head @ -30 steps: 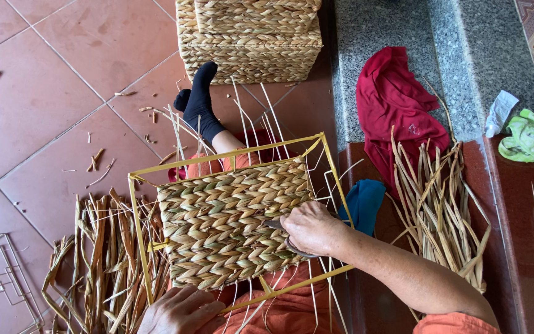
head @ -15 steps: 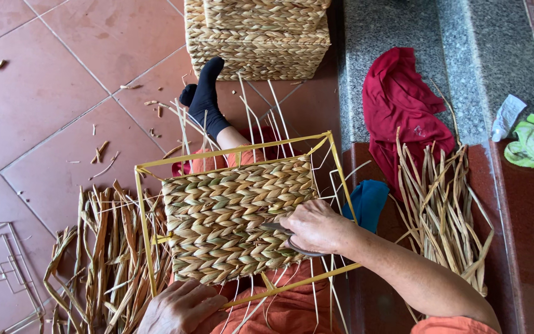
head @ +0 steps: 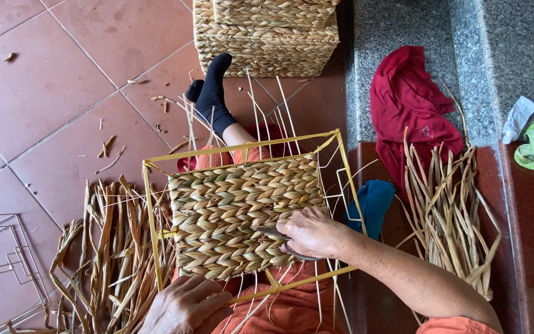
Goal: The person sits on the floor weaving a water hyacinth panel onto a yellow metal basket frame. They tuck and tighten woven strands, trim excess material with scissors, rotate the frame to work different sides, and bend protruding sticks over the frame edges.
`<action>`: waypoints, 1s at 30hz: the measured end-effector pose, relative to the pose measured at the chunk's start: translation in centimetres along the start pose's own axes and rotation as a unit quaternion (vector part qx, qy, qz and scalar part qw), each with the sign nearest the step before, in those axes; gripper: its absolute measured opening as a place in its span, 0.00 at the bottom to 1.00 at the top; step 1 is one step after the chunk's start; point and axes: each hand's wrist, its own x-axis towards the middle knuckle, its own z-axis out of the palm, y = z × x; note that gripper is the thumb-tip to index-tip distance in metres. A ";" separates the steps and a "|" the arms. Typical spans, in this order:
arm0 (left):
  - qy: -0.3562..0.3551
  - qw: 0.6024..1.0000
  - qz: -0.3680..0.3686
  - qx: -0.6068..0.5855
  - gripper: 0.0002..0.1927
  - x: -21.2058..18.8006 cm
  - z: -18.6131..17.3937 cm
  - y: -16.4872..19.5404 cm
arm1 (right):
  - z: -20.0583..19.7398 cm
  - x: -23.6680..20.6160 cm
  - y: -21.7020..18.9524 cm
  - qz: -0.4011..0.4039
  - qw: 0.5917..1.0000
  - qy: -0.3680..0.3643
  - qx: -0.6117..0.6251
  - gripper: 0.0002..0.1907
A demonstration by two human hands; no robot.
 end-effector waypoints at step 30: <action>-0.007 1.000 -0.004 -0.011 0.14 -0.4 0.0 -0.2 | -0.7 0.3 -0.8 0.033 0.996 -0.072 -0.043 0.23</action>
